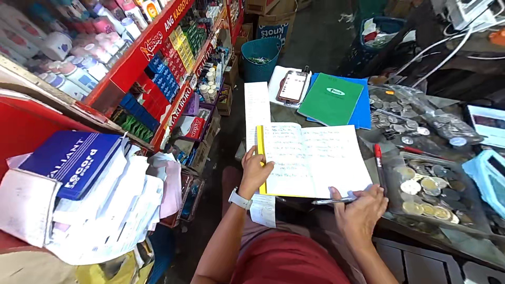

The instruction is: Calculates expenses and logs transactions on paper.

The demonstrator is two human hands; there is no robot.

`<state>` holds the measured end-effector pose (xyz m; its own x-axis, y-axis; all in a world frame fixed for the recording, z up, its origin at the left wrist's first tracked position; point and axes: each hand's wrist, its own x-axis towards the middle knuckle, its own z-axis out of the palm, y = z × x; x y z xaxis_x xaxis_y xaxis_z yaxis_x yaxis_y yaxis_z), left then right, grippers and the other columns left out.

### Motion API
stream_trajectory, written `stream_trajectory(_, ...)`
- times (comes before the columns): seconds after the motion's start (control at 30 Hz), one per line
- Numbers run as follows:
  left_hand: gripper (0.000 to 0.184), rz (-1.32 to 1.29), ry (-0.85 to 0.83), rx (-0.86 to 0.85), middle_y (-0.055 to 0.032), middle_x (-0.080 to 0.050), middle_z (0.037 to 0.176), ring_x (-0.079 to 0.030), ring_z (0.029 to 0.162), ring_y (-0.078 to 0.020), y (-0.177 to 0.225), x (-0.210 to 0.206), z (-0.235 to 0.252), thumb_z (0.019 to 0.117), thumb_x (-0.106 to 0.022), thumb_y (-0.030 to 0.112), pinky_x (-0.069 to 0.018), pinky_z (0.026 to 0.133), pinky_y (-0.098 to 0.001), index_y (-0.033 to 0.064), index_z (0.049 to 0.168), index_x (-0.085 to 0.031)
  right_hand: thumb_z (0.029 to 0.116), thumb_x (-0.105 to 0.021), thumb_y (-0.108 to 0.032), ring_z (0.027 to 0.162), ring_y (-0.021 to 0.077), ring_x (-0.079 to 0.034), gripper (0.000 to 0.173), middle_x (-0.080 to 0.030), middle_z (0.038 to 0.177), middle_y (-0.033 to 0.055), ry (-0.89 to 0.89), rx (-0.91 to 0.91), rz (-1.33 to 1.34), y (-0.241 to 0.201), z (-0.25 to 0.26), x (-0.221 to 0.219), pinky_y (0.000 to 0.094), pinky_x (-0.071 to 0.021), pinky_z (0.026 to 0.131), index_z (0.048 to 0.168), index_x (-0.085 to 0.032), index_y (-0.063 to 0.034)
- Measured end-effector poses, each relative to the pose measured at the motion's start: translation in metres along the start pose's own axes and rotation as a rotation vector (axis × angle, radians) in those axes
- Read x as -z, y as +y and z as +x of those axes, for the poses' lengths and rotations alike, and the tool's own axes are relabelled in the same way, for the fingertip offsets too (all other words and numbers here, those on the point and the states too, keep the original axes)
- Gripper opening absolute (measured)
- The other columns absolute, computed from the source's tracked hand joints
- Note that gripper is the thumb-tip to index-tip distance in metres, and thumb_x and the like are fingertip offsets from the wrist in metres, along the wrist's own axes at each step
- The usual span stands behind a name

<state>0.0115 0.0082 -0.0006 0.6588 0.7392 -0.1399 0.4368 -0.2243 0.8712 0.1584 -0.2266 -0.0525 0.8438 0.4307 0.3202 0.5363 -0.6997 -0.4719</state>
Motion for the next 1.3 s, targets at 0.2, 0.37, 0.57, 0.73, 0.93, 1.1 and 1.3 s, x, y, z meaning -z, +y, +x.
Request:
stream_trajectory(0.2, 0.023, 0.004, 0.053, -0.031, -0.0272, -0.051, 0.148, -0.040, 0.146, -0.0357, -0.007, 0.001, 0.001, 0.0948, -0.063, 0.016, -0.0273, 0.121, -0.0521, -0.0057, 0.101, -0.068, 0.0954, -0.055, -0.056, 0.143, 0.0637, -0.030, 0.079, -0.037, 0.148, 0.0477, -0.001, 0.013, -0.035, 0.000, -0.002, -0.002, 0.0668, -0.0170, 0.121, 0.113, -0.057, 0.0210)
stream_trajectory(0.37, 0.060, -0.066, 0.071, -0.016, -0.0279, -0.056, 0.140, -0.054, 0.131, -0.0405, -0.017, -0.003, 0.003, 0.0938, -0.064, 0.008, -0.0423, 0.111, -0.0558, -0.0032, 0.148, -0.043, 0.0959, -0.057, -0.054, 0.143, 0.0611, -0.034, 0.073, -0.041, 0.147, 0.0449, 0.016, 0.028, -0.049, -0.002, -0.005, -0.003, 0.0653, -0.0195, 0.122, 0.109, -0.060, 0.0180)
stream_trajectory(0.57, 0.069, -0.034, 0.046, -0.055, -0.0205, -0.046, 0.155, -0.042, 0.144, -0.0365, -0.022, -0.001, 0.004, 0.0959, -0.058, 0.007, -0.0333, 0.119, -0.0550, 0.0121, 0.160, -0.034, 0.0957, -0.060, -0.051, 0.142, 0.0600, -0.036, 0.067, -0.043, 0.146, 0.0440, 0.017, 0.043, -0.031, -0.004, -0.005, -0.004, 0.0648, -0.0197, 0.122, 0.104, -0.060, 0.0156)
stream_trajectory(0.73, 0.052, 0.009, 0.044, -0.075, -0.0198, -0.045, 0.155, -0.038, 0.147, -0.0371, -0.021, 0.001, 0.003, 0.0960, -0.055, 0.004, -0.0304, 0.119, -0.0559, 0.0125, 0.148, -0.055, 0.0967, -0.060, -0.050, 0.141, 0.0607, -0.038, 0.065, -0.044, 0.145, 0.0446, 0.036, 0.069, -0.045, -0.004, -0.006, -0.005, 0.0645, -0.0223, 0.121, 0.104, -0.060, 0.0153)
stream_trajectory(0.93, 0.037, 0.034, 0.008, -0.089, -0.0258, -0.047, 0.152, -0.032, 0.148, -0.0432, -0.015, 0.006, 0.000, 0.0950, -0.051, 0.000, -0.0244, 0.119, -0.0597, 0.0129, 0.120, -0.076, 0.0974, -0.060, -0.049, 0.142, 0.0596, -0.038, 0.066, -0.043, 0.146, 0.0441, 0.007, 0.070, -0.034, -0.006, -0.005, -0.004, 0.0648, -0.0216, 0.122, 0.106, -0.061, 0.0160)
stream_trajectory(1.1, 0.037, 0.017, 0.003, -0.104, -0.0230, -0.055, 0.145, -0.031, 0.148, -0.0430, -0.015, 0.006, 0.000, 0.0932, -0.049, -0.004, -0.0213, 0.120, -0.0589, 0.0123, 0.107, -0.080, 0.0973, -0.060, -0.048, 0.140, 0.0604, -0.039, 0.063, -0.045, 0.144, 0.0440, 0.028, 0.101, -0.025, -0.005, -0.005, -0.007, 0.0645, -0.0239, 0.121, 0.103, -0.060, 0.0152)
stream_trajectory(1.3, 0.035, 0.000, -0.007, -0.096, -0.0223, -0.056, 0.145, -0.030, 0.150, -0.0409, -0.013, 0.006, 0.000, 0.0936, -0.050, -0.003, -0.0191, 0.122, -0.0562, 0.0109, 0.104, -0.080, 0.0941, -0.071, -0.043, 0.118, 0.0572, -0.056, 0.060, -0.060, 0.124, 0.0376, -0.153, -0.067, -0.081, -0.021, 0.035, 0.025, 0.0686, -0.0408, 0.099, 0.115, -0.061, 0.0120)
